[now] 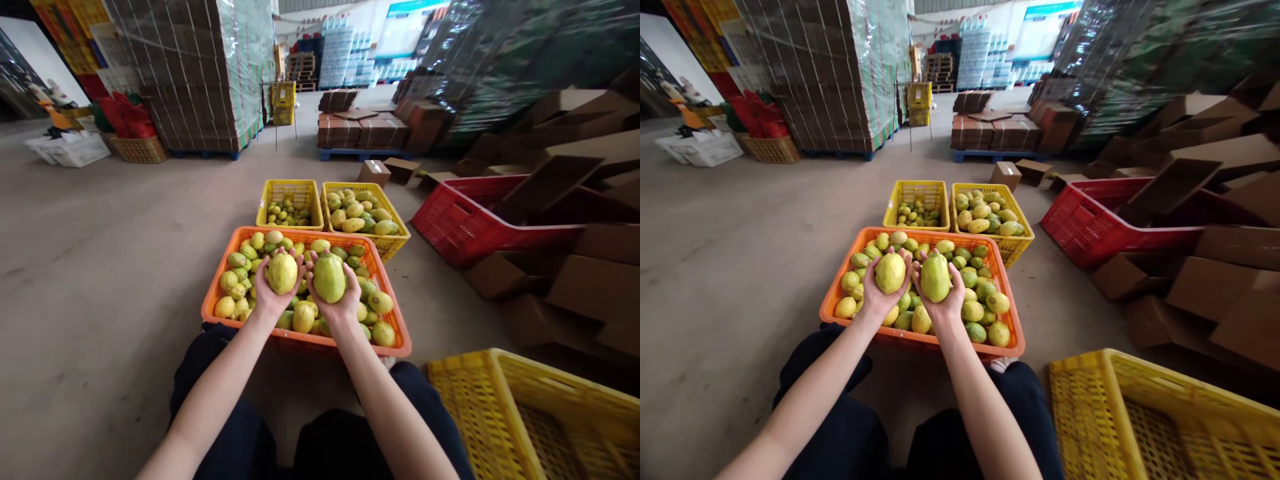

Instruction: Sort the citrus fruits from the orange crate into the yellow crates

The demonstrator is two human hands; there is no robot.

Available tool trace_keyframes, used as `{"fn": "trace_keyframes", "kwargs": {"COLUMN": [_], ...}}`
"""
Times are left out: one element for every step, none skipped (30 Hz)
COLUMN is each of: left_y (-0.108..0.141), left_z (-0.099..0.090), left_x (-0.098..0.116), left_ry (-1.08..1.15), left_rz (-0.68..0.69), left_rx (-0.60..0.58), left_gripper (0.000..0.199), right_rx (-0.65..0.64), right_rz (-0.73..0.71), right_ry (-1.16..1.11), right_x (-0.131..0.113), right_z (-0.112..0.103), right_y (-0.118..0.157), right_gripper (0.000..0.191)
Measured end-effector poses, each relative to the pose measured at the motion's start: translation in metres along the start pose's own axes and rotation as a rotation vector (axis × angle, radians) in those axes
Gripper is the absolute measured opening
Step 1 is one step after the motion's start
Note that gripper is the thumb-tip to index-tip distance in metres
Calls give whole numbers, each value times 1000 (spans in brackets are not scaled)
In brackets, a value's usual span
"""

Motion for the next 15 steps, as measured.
{"fn": "trace_keyframes", "kwargs": {"left_y": [-2, -3, -4, -5, -5, -6, -6, -6, -6, -5, -5, -5, -4, -4, -3], "left_z": [0, 0, 0, 1, 3, 4, 6, 7, 8, 8, 8, 9, 9, 9, 9], "left_x": [-3, -7, -10, -13, -15, -16, -16, -15, -14, -13, -12, -10, -9, -8, -7], "left_ry": [1, -1, -4, -6, -5, 0, 4, 7, 8, 7, 6, 4, 1, -1, -5], "left_rz": [-20, -44, -69, -91, -104, -105, -98, -87, -77, -67, -60, -56, -53, -50, -50], "left_rx": [11, 21, 27, 28, 24, 18, 13, 10, 9, 12, 15, 19, 23, 21, 21], "left_gripper": [37, 35, 33, 31, 29, 27, 26, 25, 24, 24, 25, 26, 27, 27, 27], "right_rx": [18, 35, 48, 56, 57, 53, 44, 33, 23, 14, 7, 2, 0, -1, -1], "right_rz": [2, 2, 3, 4, 6, 10, 16, 22, 27, 33, 38, 42, 42, 41, 40], "right_ry": [-24, -44, -60, -72, -80, -83, -83, -79, -73, -65, -57, -48, -40, -31, -23], "right_x": [0, 0, -1, -1, -1, -2, -2, -1, -1, -1, 0, 1, 1, 2, 3], "right_z": [0, 0, -1, -1, -1, 0, 0, 0, 0, 0, -1, -1, -1, -1, -1], "right_y": [-1, -2, -3, -3, -4, -5, -5, -6, -6, -7, -7, -8, -8, -9, -9], "right_gripper": [35, 36, 37, 38, 38, 39, 39, 40, 40, 40, 41, 40, 40, 40, 39]}}
Point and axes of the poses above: each hand's wrist, its own y-axis away from the middle knuckle, its own z-axis out of the palm, x = y × z, the point moved 9 cm from there along -y, towards the middle knuckle, and after that the axes turned 11 degrees about -y, right-handed, at the moved point
